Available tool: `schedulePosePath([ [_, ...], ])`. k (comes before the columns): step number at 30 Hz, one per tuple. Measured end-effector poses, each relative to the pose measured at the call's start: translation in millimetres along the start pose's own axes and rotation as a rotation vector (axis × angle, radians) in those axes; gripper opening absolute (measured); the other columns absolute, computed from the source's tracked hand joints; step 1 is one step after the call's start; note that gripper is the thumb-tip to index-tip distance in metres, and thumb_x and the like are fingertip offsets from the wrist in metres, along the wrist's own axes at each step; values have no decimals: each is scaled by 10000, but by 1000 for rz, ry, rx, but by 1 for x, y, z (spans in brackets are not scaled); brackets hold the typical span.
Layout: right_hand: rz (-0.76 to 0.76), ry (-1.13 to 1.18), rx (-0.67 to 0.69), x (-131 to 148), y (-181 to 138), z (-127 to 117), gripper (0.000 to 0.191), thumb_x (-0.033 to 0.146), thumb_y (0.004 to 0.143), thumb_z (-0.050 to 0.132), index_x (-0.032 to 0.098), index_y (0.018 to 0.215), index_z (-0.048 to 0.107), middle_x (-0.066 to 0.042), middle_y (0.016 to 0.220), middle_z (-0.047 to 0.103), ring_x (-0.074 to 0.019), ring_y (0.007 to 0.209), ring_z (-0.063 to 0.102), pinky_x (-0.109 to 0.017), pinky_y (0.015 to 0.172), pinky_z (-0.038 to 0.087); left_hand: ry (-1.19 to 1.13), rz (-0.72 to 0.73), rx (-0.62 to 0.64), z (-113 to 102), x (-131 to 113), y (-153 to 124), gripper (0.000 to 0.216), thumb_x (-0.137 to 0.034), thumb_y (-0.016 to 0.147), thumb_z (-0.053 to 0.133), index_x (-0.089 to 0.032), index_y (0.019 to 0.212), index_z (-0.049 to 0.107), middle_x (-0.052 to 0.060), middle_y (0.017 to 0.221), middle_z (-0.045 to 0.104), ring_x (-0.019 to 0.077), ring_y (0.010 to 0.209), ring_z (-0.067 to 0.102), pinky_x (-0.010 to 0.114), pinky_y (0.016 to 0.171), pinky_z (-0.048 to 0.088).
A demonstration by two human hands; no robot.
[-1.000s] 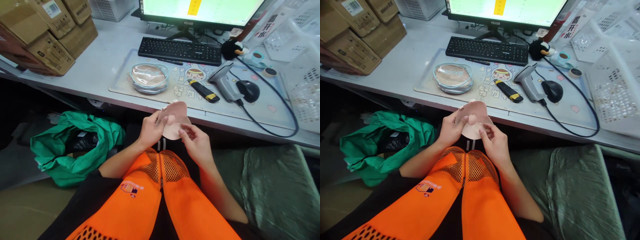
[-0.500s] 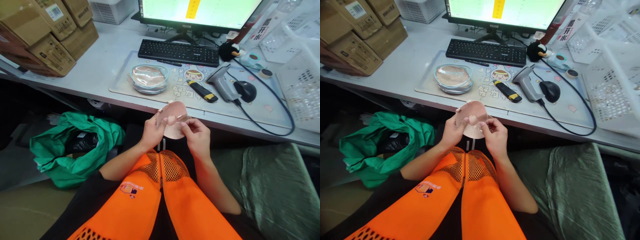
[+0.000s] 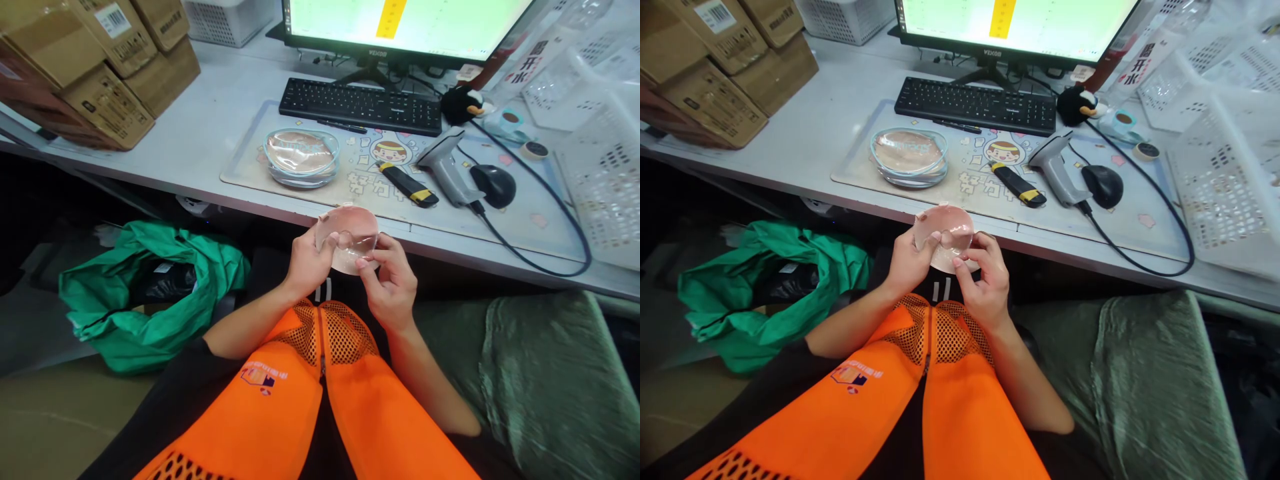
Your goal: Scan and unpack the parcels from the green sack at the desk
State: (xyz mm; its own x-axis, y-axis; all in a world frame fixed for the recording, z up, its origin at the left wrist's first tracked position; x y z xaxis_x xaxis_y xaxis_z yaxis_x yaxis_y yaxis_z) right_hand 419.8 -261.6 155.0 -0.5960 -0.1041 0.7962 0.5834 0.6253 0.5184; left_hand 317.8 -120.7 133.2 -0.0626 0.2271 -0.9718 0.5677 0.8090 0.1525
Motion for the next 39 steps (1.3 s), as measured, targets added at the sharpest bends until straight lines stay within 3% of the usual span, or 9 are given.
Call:
schedulePosePath([
  [6,28,-20,30,3,1,1,76,333,943,687,258,931,699,-104,1340,651,-298,1272,622,-546,1121,486,13,19,8,2,0,1,343,-376,998,623,-162,1247,726,121,1149,794,272,1063,750,352,934,563],
  [10,34,32,85,4,1,3,62,325,949,694,266,933,704,-89,1425,629,-295,1348,587,-550,1160,450,33,25,23,4,2,2,316,-352,1000,615,-153,1211,740,110,1083,807,256,981,764,343,890,573],
  [16,133,88,164,-4,-5,6,115,373,965,685,261,942,699,-87,1555,557,-314,1464,495,-566,1213,390,68,4,29,7,5,1,328,-339,1002,609,-173,1259,730,98,1121,804,259,1022,761,337,895,571],
  [22,245,122,56,-13,-3,-4,151,421,966,685,271,962,692,-104,1374,684,-306,1313,626,-526,1139,490,59,21,6,5,3,3,269,-350,971,644,-156,1114,763,106,1057,803,269,961,753,325,849,559],
  [27,222,120,-153,-12,8,-13,148,376,929,736,233,912,705,-72,1094,642,-228,975,696,-406,844,628,38,-9,12,6,3,1,296,-405,966,646,-134,1033,746,76,887,780,217,775,704,289,713,516],
  [32,310,91,-218,-16,13,-16,204,393,895,752,216,848,663,-31,969,584,-145,664,601,-333,584,578,4,1,10,9,4,-4,355,-478,979,646,-148,1065,743,74,927,782,213,817,706,285,734,515],
  [35,300,-45,-219,-18,16,-19,189,363,886,728,216,797,649,-33,886,596,-161,670,572,-329,581,517,-35,19,0,10,2,-7,385,-492,986,645,-146,1129,737,88,1012,790,227,908,726,293,803,533],
  [39,215,-267,-168,-18,25,-24,173,319,850,721,223,727,647,-54,882,592,-216,806,589,-391,754,525,-93,40,2,10,0,-7,395,-479,989,645,-140,1173,730,113,1134,784,249,1054,726,314,922,542],
])
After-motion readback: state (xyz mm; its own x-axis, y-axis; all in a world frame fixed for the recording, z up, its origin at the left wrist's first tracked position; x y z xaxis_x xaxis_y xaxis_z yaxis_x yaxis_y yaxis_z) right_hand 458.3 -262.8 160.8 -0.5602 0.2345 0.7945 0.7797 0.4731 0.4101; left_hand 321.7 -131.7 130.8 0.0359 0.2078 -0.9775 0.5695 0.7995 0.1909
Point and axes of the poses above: each hand's wrist, its own y-axis towards the middle knuckle, its own z-axis out of the palm, x = y × z, the point moved 5 cm from there along y, towards the middle knuckle
